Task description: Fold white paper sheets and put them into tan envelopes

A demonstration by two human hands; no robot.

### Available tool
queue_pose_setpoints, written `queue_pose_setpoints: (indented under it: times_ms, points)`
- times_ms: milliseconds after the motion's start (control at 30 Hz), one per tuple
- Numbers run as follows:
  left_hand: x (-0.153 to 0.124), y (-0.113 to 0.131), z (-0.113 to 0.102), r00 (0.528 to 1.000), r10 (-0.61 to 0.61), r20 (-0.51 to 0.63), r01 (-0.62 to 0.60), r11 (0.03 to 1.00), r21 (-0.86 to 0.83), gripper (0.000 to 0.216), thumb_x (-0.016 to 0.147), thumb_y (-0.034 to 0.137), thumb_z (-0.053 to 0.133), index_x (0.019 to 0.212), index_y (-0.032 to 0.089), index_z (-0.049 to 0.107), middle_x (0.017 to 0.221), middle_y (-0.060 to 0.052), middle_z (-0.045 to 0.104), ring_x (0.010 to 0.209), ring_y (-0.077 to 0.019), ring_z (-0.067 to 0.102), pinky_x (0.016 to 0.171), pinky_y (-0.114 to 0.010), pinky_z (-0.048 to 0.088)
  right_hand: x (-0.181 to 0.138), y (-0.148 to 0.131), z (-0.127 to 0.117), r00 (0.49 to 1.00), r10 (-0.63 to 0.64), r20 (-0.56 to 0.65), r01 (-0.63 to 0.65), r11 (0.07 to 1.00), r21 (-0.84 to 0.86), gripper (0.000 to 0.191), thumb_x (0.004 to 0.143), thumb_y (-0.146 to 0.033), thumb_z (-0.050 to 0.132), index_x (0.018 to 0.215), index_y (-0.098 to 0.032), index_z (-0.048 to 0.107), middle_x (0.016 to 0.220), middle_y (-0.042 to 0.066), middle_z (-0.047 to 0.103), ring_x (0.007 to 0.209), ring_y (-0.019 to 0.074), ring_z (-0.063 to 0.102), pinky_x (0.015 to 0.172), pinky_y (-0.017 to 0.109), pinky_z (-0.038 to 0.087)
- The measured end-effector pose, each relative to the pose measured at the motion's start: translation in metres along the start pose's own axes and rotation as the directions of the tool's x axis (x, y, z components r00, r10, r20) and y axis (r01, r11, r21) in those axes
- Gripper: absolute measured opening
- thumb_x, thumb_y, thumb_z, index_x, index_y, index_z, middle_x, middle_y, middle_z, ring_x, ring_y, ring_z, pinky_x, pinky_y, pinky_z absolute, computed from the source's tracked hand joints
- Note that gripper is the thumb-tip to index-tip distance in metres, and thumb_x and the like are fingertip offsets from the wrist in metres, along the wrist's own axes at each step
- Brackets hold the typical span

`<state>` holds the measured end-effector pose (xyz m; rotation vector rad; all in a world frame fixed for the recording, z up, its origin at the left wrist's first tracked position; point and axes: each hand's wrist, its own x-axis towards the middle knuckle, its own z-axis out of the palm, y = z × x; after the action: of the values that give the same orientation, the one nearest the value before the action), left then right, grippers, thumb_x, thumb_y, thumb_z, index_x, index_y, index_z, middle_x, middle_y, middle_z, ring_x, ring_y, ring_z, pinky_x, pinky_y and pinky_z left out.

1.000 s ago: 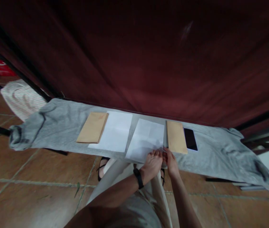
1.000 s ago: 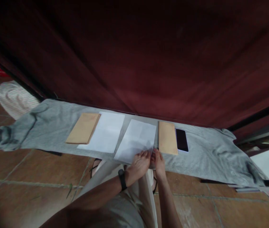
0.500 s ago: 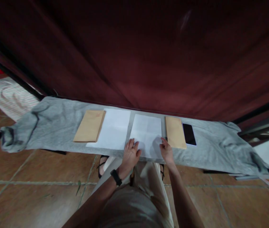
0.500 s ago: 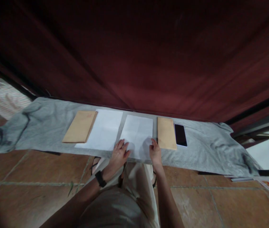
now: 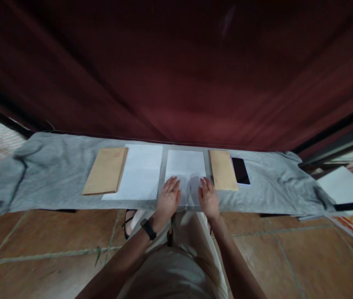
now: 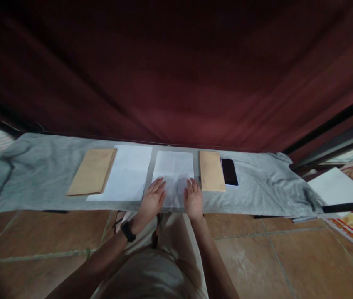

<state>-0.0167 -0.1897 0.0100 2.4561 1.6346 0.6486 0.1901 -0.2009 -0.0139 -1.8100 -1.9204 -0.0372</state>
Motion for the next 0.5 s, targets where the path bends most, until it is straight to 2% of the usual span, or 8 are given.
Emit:
queue_pose_setpoints:
  times_ms: [133, 233, 367, 500]
  points:
    - [0.042, 0.008, 0.011, 0.995, 0.090, 0.045, -0.090, 0.996, -0.011, 0.048, 0.105, 0.029, 0.033, 0.144, 0.009, 0.052, 0.156, -0.016, 0.049, 0.151, -0.0250, 0.037, 0.124, -0.044, 0.033, 0.002, -0.017, 0.015, 0.995, -0.103, 0.001, 0.103, 0.995, -0.018, 0.047, 0.104, -0.025, 0.040, 0.148, -0.012, 0.049, 0.155, 0.017, 0.048, 0.144, 0.0288, 0.043, 0.115, 0.048, 0.041]
    - [0.069, 0.015, 0.026, 0.984, 0.149, 0.096, -0.149, 0.989, -0.012, 0.052, 0.106, 0.034, 0.030, 0.148, 0.008, 0.048, 0.158, -0.015, 0.046, 0.151, -0.0240, 0.035, 0.125, -0.045, 0.030, 0.003, -0.022, 0.025, 0.991, -0.133, 0.017, 0.134, 0.988, -0.072, 0.048, 0.103, -0.025, 0.042, 0.147, -0.009, 0.050, 0.155, 0.018, 0.048, 0.145, 0.0296, 0.042, 0.118, 0.049, 0.036]
    - [0.089, 0.014, 0.045, 0.977, 0.149, 0.155, -0.154, 0.988, 0.020, 0.056, 0.106, 0.041, 0.029, 0.151, 0.011, 0.046, 0.161, -0.013, 0.043, 0.152, -0.0233, 0.034, 0.127, -0.044, 0.026, 0.002, -0.022, 0.028, 0.988, -0.142, 0.067, 0.149, 0.983, -0.107, 0.048, 0.103, -0.027, 0.045, 0.146, -0.006, 0.052, 0.152, 0.019, 0.052, 0.144, 0.0302, 0.044, 0.120, 0.048, 0.033]
    - [0.101, -0.001, 0.053, 0.978, 0.146, 0.151, -0.157, 0.985, 0.065, 0.059, 0.106, 0.045, 0.031, 0.153, 0.012, 0.044, 0.163, -0.012, 0.039, 0.154, -0.0236, 0.030, 0.128, -0.045, 0.022, 0.003, -0.023, 0.025, 0.990, -0.126, 0.065, 0.132, 0.987, -0.095, 0.048, 0.104, -0.027, 0.043, 0.148, -0.008, 0.051, 0.153, 0.016, 0.051, 0.145, 0.0292, 0.043, 0.121, 0.048, 0.032]
